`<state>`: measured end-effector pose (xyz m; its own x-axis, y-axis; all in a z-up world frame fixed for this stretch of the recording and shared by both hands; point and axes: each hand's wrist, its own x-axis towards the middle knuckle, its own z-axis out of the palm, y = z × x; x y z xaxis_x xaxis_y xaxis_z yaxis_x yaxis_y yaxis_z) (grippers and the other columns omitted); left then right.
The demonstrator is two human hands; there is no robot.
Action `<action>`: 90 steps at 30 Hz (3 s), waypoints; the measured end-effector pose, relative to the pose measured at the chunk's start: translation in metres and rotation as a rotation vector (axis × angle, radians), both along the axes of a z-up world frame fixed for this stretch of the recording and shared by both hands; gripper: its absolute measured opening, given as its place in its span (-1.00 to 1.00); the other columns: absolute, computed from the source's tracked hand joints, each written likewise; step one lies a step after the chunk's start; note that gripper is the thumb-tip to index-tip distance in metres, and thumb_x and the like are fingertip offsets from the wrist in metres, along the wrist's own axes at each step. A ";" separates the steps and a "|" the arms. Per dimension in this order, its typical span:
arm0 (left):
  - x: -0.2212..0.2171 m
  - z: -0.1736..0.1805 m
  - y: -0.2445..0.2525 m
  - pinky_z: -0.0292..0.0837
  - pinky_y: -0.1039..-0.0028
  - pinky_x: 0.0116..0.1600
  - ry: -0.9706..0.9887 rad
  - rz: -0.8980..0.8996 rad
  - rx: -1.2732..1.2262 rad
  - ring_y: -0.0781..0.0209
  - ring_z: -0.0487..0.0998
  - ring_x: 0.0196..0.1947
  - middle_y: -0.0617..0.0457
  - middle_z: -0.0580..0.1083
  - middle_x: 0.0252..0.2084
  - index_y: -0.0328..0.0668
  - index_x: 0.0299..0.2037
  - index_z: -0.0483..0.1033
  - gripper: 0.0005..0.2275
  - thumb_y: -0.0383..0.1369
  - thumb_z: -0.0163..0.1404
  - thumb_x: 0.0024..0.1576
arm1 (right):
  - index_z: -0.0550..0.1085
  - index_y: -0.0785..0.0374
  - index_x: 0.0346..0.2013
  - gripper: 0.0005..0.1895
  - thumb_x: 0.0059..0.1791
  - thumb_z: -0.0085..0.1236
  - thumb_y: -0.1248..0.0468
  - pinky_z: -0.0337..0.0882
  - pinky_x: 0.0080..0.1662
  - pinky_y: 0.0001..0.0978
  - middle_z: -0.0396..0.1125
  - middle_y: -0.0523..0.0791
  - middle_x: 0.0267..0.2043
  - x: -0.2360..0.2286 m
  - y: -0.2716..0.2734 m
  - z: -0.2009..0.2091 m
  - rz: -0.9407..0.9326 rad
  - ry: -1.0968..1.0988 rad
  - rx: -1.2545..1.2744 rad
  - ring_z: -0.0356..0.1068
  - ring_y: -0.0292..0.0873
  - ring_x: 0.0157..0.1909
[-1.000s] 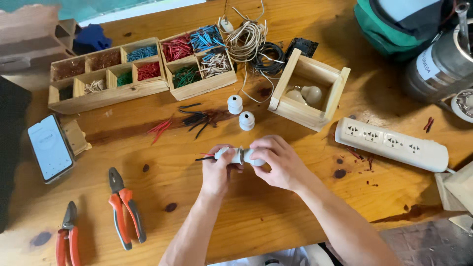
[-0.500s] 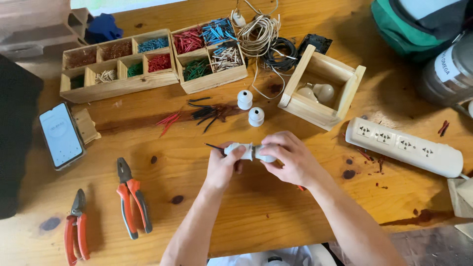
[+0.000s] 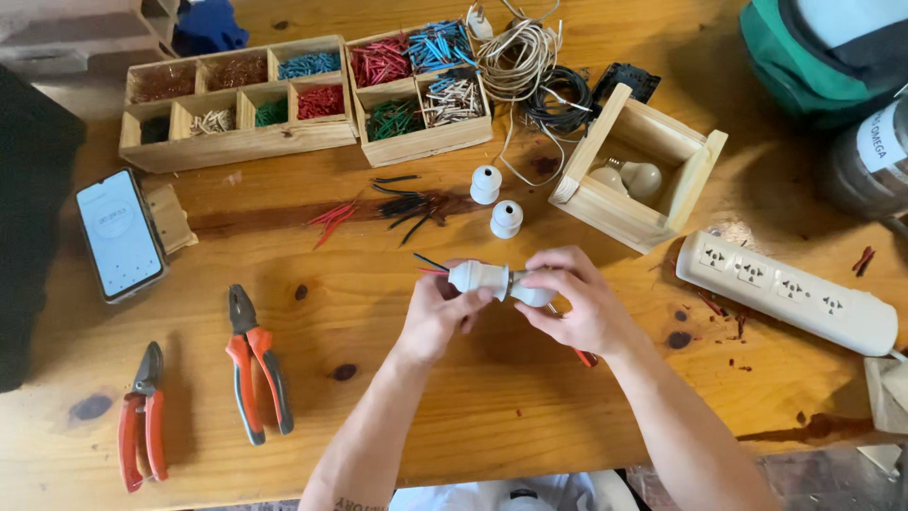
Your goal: The person assembles multiple light sockets by hand, inserting wires into the socket base, tightening the screw terminals, and screwing on the outer plastic shell. They repeat this process for several sockets, placing finished units on the table.
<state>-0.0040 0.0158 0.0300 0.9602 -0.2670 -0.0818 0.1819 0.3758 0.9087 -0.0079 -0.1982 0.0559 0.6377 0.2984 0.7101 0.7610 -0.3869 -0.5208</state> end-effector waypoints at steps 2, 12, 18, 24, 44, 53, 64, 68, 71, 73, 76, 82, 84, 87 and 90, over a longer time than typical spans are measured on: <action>-0.002 0.014 -0.005 -0.04 0.60 -0.69 0.081 0.115 0.209 0.39 0.07 -0.88 0.08 0.24 -0.90 -0.18 -0.85 0.40 -0.57 -0.21 0.25 0.00 | 0.57 0.16 -0.16 -0.68 -0.19 0.40 0.37 0.52 -0.08 -0.18 0.40 -0.05 -0.08 -0.002 0.006 -0.001 -0.029 -0.044 -0.023 0.45 0.01 -0.13; 0.021 -0.035 0.015 0.11 0.52 -0.73 0.246 0.498 0.052 0.20 0.36 -0.83 0.01 0.21 -0.67 -0.25 -0.33 0.41 -0.80 -0.28 0.10 0.13 | 0.52 0.28 -0.15 -0.64 -0.20 0.41 0.36 0.47 0.03 -0.09 0.39 0.05 -0.07 0.012 -0.036 0.014 -0.137 -0.042 0.020 0.41 0.06 -0.03; 0.009 0.010 0.012 0.40 0.58 -0.17 0.050 0.243 0.272 0.38 0.49 -0.30 0.09 0.55 -0.28 -0.20 -0.06 0.47 -0.70 -0.33 0.18 0.04 | 0.50 0.43 0.10 -0.59 -0.01 0.39 0.39 0.53 -0.06 -0.19 0.24 0.18 0.14 0.045 -0.081 0.062 -0.631 0.247 -0.259 0.39 0.12 0.01; 0.007 0.010 0.013 0.43 0.58 -0.04 -0.052 0.142 0.247 0.38 0.52 -0.19 0.11 0.57 -0.19 -0.24 0.10 0.51 -0.48 -0.20 0.29 -0.06 | 0.60 0.00 -0.01 -0.57 -0.09 0.46 -0.04 0.33 -0.11 0.02 0.56 -0.11 -0.13 0.101 -0.110 0.034 -0.958 0.168 -0.736 0.41 0.17 -0.01; 0.001 -0.001 0.003 0.49 0.49 -0.02 -0.116 -0.010 0.112 0.28 0.46 -0.15 -0.06 0.45 -0.11 -0.26 0.18 0.50 -0.46 -0.33 0.35 -0.04 | 0.44 0.40 0.12 -0.49 0.08 0.00 0.04 0.38 -0.30 -0.36 0.37 -0.04 -0.45 0.012 0.029 0.010 0.191 1.085 0.310 0.43 -0.15 -0.46; 0.005 -0.023 -0.003 0.31 0.56 -0.35 -0.009 0.096 0.329 0.32 0.38 -0.46 0.05 0.47 -0.49 -0.35 -0.19 0.63 -0.74 -0.26 0.26 0.10 | 0.44 0.21 0.15 -0.43 -0.13 0.39 0.25 0.31 -0.29 -0.44 0.36 -0.09 -0.44 0.008 0.018 -0.001 0.040 0.896 0.102 0.32 -0.24 -0.43; 0.017 0.006 0.002 0.37 0.54 -0.31 0.054 0.180 0.323 0.29 0.46 -0.48 -0.01 0.50 -0.56 -0.37 -0.38 0.61 -0.77 -0.30 0.28 0.05 | 0.60 0.25 -0.18 -0.81 -0.06 0.27 0.26 0.46 -0.34 -0.43 0.45 -0.09 -0.33 0.003 0.017 0.003 0.099 0.323 0.192 0.39 -0.21 -0.47; 0.008 -0.004 0.004 0.46 0.42 0.01 -0.065 0.083 0.320 0.24 0.53 -0.20 -0.08 0.58 -0.26 -0.27 0.01 0.61 -0.59 -0.26 0.34 -0.01 | 0.48 0.31 0.13 -0.53 -0.06 0.27 0.27 0.45 -0.33 -0.31 0.42 0.04 -0.03 0.010 0.016 0.006 0.050 0.410 0.155 0.44 -0.13 -0.43; 0.009 -0.004 -0.001 0.45 0.44 0.01 -0.072 0.047 0.328 0.26 0.51 -0.19 -0.05 0.57 -0.23 -0.22 0.01 0.61 -0.58 -0.26 0.36 -0.03 | 0.49 0.38 0.01 -0.61 -0.08 0.29 0.31 0.43 -0.35 -0.23 0.46 0.09 -0.05 0.005 0.024 0.016 0.061 0.472 0.045 0.41 -0.04 -0.44; 0.009 -0.006 -0.003 0.47 0.46 -0.06 -0.044 0.085 0.377 0.29 0.53 -0.26 -0.01 0.57 -0.31 -0.18 -0.05 0.63 -0.64 -0.25 0.35 -0.02 | 0.50 0.34 -0.01 -0.61 -0.11 0.33 0.31 0.48 -0.27 -0.20 0.47 0.05 -0.05 0.004 0.023 0.004 0.008 0.433 -0.006 0.47 0.01 -0.30; 0.007 0.000 -0.004 0.46 0.51 -0.20 0.015 0.171 0.431 0.36 0.51 -0.39 0.06 0.55 -0.45 -0.15 -0.18 0.65 -0.74 -0.27 0.34 -0.01 | 0.51 0.26 -0.03 -0.57 -0.17 0.40 0.34 0.52 -0.11 -0.16 0.47 -0.02 -0.04 0.002 0.027 -0.004 -0.057 0.379 -0.075 0.52 0.05 -0.08; 0.002 0.001 -0.008 0.36 0.54 -0.35 0.088 0.336 0.464 0.35 0.41 -0.49 0.09 0.41 -0.58 -0.20 -0.36 0.61 -0.81 -0.28 0.30 -0.01 | 0.49 0.24 -0.09 -0.56 -0.23 0.44 0.38 0.57 -0.09 -0.23 0.44 -0.07 -0.04 0.000 0.041 -0.007 -0.142 0.203 -0.183 0.51 0.03 -0.02; 0.001 0.002 -0.009 0.31 0.56 -0.38 0.112 0.367 0.486 0.35 0.40 -0.50 0.11 0.38 -0.60 -0.20 -0.40 0.60 -0.82 -0.28 0.27 0.01 | 0.48 0.19 -0.09 -0.55 -0.22 0.45 0.35 0.57 -0.07 -0.23 0.42 -0.10 -0.04 0.001 0.043 -0.016 -0.168 0.142 -0.224 0.51 -0.01 -0.02; 0.001 -0.002 -0.010 0.29 0.61 -0.39 0.152 0.401 0.461 0.40 0.38 -0.51 0.18 0.39 -0.61 -0.15 -0.44 0.57 -0.81 -0.25 0.25 0.05 | 0.49 0.18 -0.09 -0.53 -0.25 0.46 0.37 0.56 -0.04 -0.24 0.41 -0.10 -0.04 0.003 0.046 -0.023 -0.184 0.094 -0.225 0.50 -0.02 -0.01; 0.000 0.003 -0.005 0.26 0.58 -0.41 0.173 0.383 0.495 0.39 0.35 -0.54 0.17 0.36 -0.64 -0.16 -0.47 0.56 -0.78 -0.21 0.23 0.06 | 0.50 0.19 -0.11 -0.52 -0.28 0.47 0.39 0.56 -0.05 -0.19 0.39 -0.08 -0.07 0.003 0.046 -0.025 -0.204 0.061 -0.225 0.50 0.01 -0.02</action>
<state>-0.0037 0.0110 0.0332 0.9420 0.2009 -0.2689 0.2769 -0.0124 0.9608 -0.0046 -0.1524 0.0304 0.7401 0.3050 0.5993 0.6256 -0.6393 -0.4472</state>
